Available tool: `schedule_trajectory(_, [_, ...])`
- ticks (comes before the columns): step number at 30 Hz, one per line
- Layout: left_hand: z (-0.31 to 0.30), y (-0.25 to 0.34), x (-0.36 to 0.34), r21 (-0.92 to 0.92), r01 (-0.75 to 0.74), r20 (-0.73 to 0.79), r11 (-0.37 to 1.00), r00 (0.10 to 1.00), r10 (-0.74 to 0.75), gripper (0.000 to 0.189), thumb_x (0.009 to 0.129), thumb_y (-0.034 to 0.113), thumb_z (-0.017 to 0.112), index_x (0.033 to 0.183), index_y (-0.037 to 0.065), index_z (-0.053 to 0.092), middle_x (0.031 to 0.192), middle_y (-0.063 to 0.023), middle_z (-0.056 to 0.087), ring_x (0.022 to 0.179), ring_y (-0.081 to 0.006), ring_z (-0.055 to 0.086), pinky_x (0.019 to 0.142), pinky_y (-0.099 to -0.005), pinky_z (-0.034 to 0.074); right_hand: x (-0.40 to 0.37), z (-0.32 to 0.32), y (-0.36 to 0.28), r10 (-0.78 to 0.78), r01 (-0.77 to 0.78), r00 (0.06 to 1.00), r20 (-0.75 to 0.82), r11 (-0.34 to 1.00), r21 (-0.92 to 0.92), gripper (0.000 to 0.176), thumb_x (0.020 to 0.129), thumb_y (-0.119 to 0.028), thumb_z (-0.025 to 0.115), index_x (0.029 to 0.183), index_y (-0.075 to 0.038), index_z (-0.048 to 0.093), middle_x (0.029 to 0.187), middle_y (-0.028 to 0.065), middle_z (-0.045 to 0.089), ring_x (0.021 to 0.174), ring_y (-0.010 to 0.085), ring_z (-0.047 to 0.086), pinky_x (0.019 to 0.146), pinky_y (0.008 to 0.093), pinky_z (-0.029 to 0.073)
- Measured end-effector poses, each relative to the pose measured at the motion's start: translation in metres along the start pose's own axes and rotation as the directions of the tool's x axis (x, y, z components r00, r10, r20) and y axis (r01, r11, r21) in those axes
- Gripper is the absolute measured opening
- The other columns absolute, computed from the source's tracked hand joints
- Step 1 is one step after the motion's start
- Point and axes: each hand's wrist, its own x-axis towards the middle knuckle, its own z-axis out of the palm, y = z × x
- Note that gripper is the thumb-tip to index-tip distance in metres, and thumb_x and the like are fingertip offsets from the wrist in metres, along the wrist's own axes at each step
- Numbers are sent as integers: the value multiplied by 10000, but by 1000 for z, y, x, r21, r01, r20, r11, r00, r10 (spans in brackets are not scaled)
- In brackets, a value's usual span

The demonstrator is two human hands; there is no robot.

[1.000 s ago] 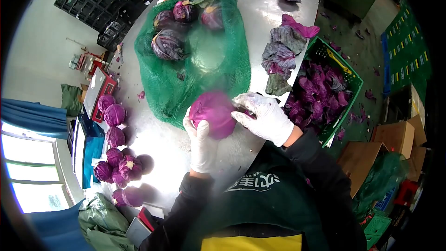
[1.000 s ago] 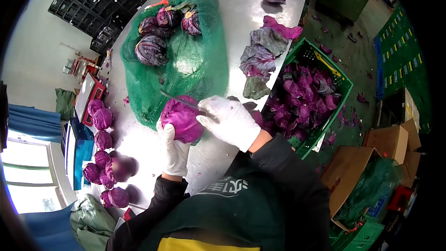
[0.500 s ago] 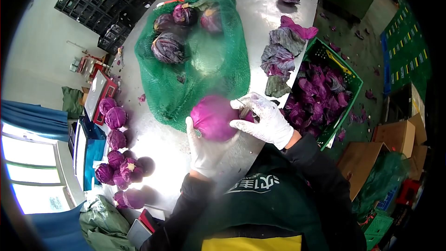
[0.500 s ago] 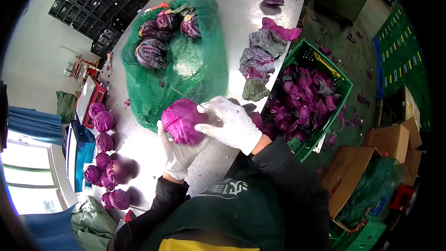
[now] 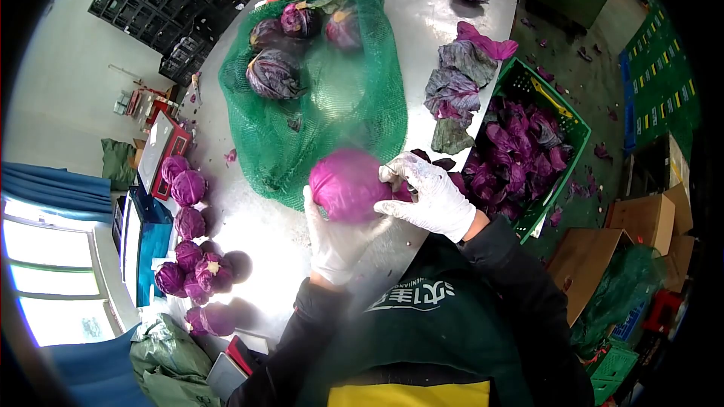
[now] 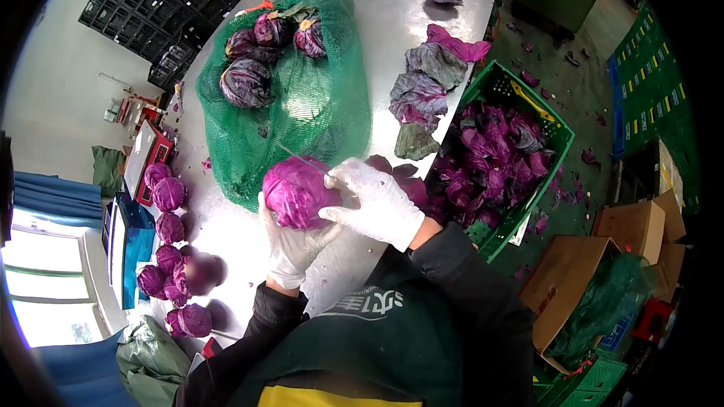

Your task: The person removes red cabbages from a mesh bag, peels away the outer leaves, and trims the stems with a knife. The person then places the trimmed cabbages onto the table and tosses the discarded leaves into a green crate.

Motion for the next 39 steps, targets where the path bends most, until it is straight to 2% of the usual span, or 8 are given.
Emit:
schedule_trajectory(10, [5,-9,1,-145,-34,5,989,999,35,953,825,726,552,1521,153,245,1517,-176,308,1378,-370,326,1043,-584,402,-3,3,0,-104,93,991,-81,987,-130,249,829,-131,720,1038,-40,618,996,91,619,808,203,637,727,306,536])
schedule_trajectory(14, [13,-12,-2,178,-141,-7,974,989,144,890,861,640,576,1508,119,257,1483,-170,350,1344,-339,391,1077,-541,397,-8,-3,16,12,-2,994,-110,996,90,237,854,-121,719,1064,-59,626,990,42,636,823,119,621,690,256,509])
schedule_trajectory(19, [10,-10,13,840,-492,380,229,835,399,877,831,276,764,1509,88,241,1446,-156,386,1301,-294,454,1101,-458,394,-17,-18,14,162,-147,956,-246,986,77,294,871,-133,718,1145,-61,644,1044,24,655,776,85,587,696,241,492])
schedule_trajectory(20, [11,-15,16,852,-483,385,203,841,381,969,724,79,821,1507,92,250,1431,-158,390,1317,-276,436,1083,-442,403,-19,-19,15,148,-142,960,-237,989,43,316,874,-141,716,1172,-62,647,1054,34,657,767,95,585,710,249,495])
schedule_trajectory(25, [3,-11,34,692,-395,577,-604,806,135,1185,576,189,938,1481,-35,206,1425,-178,350,1335,-281,392,1143,-381,322,-32,-13,20,232,-221,956,-180,972,82,398,875,-182,712,1251,-73,638,1183,104,632,1004,228,624,875,315,507])
schedule_trajectory(35, [-1,-42,60,642,-324,553,-695,824,127,1099,654,339,890,1499,9,270,1504,-269,282,1421,-410,274,1150,-465,284,-77,-19,63,331,-327,901,-279,943,64,409,989,-279,560,1295,-7,571,1237,152,595,1125,272,607,947,337,479])
schedule_trajectory(36, [-3,-41,63,655,-321,545,-685,828,133,1104,653,343,891,1499,6,267,1495,-266,292,1412,-411,284,1149,-465,286,-71,-24,41,494,-406,834,-243,850,336,394,1019,-274,496,1313,-19,560,1195,179,609,1099,272,614,944,313,472])
schedule_trajectory(39, [-9,-38,68,667,-340,553,-663,822,136,1128,647,360,897,1500,1,253,1461,-252,322,1377,-405,318,1145,-463,295,-82,-26,47,395,-432,878,-270,897,-93,414,1010,-220,474,1396,-73,507,723,163,637,679,296,653,634,373,523])
